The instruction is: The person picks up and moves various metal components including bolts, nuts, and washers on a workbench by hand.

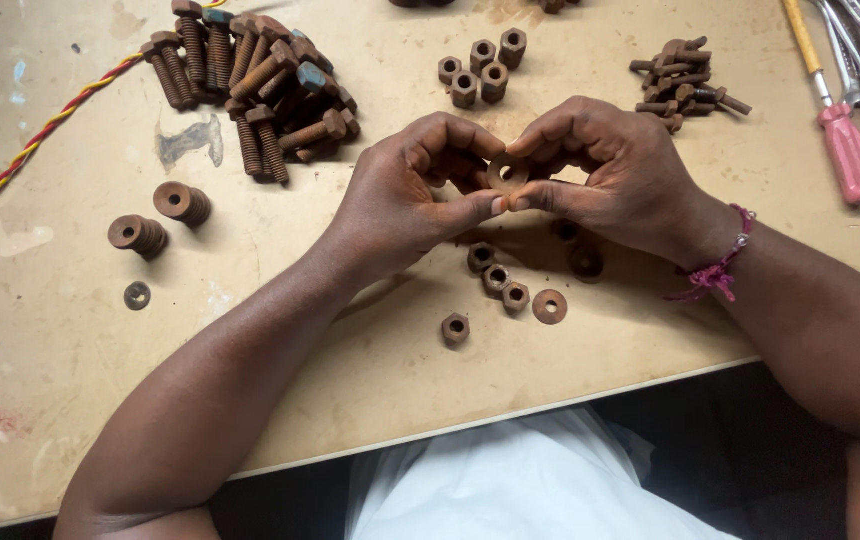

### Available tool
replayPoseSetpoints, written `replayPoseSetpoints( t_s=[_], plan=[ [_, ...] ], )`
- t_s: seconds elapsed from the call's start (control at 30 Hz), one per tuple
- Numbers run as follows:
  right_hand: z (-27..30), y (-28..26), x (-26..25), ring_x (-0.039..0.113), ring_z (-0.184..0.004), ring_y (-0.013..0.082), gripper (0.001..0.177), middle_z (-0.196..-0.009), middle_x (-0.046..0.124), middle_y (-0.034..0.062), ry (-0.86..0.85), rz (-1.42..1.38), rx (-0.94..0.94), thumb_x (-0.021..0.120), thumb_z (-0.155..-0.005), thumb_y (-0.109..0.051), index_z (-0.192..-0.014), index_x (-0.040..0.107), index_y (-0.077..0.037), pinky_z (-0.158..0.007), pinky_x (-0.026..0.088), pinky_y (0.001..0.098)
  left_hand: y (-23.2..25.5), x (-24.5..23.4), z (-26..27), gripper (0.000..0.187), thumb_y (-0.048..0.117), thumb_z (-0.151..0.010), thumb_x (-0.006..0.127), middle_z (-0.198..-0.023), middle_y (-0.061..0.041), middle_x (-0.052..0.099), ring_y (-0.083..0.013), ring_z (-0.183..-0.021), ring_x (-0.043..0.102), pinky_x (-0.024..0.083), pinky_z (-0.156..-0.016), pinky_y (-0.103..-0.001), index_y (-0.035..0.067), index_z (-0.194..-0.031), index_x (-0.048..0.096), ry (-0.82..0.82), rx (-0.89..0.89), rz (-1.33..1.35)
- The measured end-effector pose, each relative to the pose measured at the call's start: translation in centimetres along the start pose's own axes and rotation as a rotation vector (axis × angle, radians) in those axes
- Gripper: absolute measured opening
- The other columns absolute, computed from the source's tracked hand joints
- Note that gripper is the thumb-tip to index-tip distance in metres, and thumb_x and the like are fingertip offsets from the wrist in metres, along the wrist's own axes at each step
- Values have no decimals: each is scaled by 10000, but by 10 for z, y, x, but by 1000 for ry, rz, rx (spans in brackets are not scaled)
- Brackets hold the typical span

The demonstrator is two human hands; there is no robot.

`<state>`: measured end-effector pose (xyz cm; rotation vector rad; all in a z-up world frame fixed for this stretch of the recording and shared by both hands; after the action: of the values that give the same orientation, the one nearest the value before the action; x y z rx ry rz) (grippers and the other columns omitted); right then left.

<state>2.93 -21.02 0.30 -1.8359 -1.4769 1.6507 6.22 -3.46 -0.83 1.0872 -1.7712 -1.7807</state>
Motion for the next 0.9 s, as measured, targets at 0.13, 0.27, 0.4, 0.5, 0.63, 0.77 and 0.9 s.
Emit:
replayPoseSetpoints(
  t_s=[0.13,0.27,0.4,0.5,0.63,0.77,0.9],
  plan=[
    [3,4,3,753,-1037,147,271,-1120,752,101,-36,-127,12,762,-966,-112,-1195,674,4,-926,642,252,0,-3,2,265,174,-934,796,-1011,-44,746,-84,-950,737,658,-837,-246,46,-1130,671,2,-6,-26],
    [4,5,10,776,-960,134,172,-1020,773,89,-53,-156,51,695,-1020,-134,-1131,697,-2,-853,654,236,-4,-3,6,199,226,-990,722,-893,-54,790,-86,-846,756,641,-729,-251,29,-1020,718,10,-83,-32],
    [1,2,15,783,-923,128,186,-983,782,87,-80,-248,132,625,-1058,-155,-1135,678,6,-824,662,238,2,-7,11,203,238,-1018,675,-900,-44,784,-81,-852,766,654,-742,-243,39,-1041,709,-3,-43,-55],
    [-1,-2,19,797,-906,130,190,-968,796,89,-104,-179,140,624,-1043,-151,-1122,693,8,-779,666,243,2,-10,19,193,233,-1005,676,-905,-39,785,-80,-857,767,650,-743,-246,49,-1049,710,-8,-77,-102],
    [-4,-5,25,783,-915,137,207,-987,784,95,-104,-252,132,646,-1035,-148,-1159,684,14,-813,667,252,4,-16,27,182,222,-983,719,-930,-43,786,-93,-894,768,655,-801,-255,50,-1043,719,24,-35,-110],
    [-4,-7,30,783,-924,134,203,-992,786,89,-119,-256,192,665,-1013,-139,-1151,687,8,-829,665,252,6,-21,36,178,219,-957,758,-942,-41,789,-101,-903,771,657,-821,-257,61,-1034,731,50,-27,-116],
    [-4,-13,36,771,-879,133,178,-958,804,73,-158,-127,242,718,-957,-126,-1095,737,-16,-764,642,256,9,-23,51,176,213,-944,768,-937,-40,785,-100,-886,767,652,-800,-252,72,-1044,734,50,-8,-173]
  ],
)
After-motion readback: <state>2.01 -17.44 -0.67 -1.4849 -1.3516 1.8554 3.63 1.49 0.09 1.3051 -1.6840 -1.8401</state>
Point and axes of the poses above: each hand's wrist, its own z-axis away from the middle knuckle, its own x-axis out of the palm, y = z × x, the point moved 7 cm from there along -z, towards the middle knuckle
